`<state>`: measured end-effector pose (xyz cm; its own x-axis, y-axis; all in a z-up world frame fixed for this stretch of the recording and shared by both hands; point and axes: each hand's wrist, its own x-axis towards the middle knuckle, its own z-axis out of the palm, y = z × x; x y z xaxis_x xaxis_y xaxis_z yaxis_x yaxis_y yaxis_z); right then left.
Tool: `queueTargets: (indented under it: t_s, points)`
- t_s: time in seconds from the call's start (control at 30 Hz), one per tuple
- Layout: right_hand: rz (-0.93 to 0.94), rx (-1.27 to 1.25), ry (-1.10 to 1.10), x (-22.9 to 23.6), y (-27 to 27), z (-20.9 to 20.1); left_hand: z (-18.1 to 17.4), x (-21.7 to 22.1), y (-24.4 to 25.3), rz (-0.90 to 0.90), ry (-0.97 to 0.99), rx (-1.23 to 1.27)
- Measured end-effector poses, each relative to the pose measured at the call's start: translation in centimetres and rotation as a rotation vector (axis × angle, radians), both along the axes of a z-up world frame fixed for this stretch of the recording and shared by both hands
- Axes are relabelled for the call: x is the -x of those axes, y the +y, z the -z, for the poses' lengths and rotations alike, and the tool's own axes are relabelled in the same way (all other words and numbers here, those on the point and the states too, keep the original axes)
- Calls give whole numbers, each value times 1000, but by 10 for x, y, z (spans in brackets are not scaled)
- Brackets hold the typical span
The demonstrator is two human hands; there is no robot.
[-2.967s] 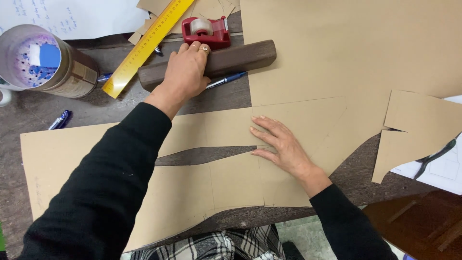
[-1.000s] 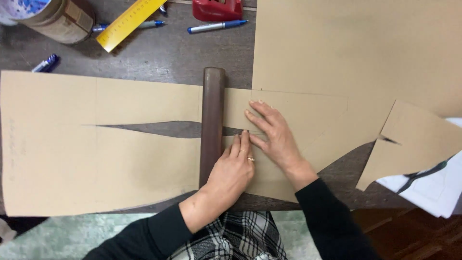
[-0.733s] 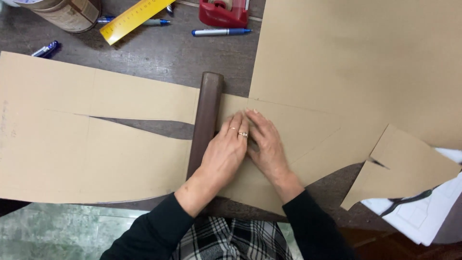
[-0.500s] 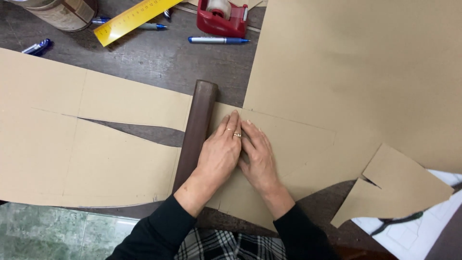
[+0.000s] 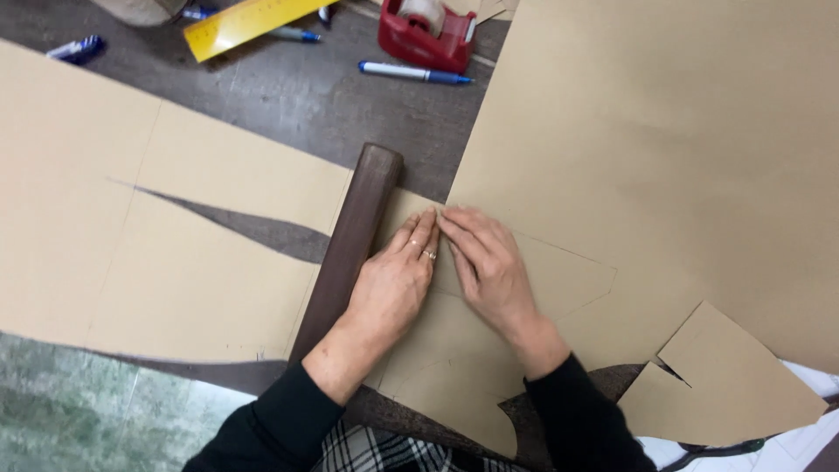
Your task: The person draws a pattern on a large sheet of cardboard using a blue marker and a wooden roller as a guide. They then use scissors to cut along the drawn lines to separate the pattern from the main sheet. Finally, the person uses the wooden roller to press down on the cut cardboard pieces.
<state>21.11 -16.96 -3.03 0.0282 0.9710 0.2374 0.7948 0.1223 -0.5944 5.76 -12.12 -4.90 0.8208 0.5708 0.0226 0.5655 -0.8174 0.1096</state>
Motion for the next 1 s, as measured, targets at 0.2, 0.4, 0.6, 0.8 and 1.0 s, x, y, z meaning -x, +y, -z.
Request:
queueTargets:
  t_s: [0.2, 0.4, 0.6, 0.8, 1.0]
  points:
    - [-85, -17, -77, -8, -5, 27, -15, -4, 4, -43, -69, 68]
    - [-98, 5, -190, -7, -6, 29, -30, 17, 0, -35, -112, 122]
    - [-119, 24, -162, 1, -4, 16, -65, 73, -37, 0, -49, 95]
    - [-132, -41, -127, 2, -5, 19, -55, 95, -57, -105, 24, 195]
    - [-124, -50, -112, 2, -6, 23, -48, 98, -55, -96, 71, 267]
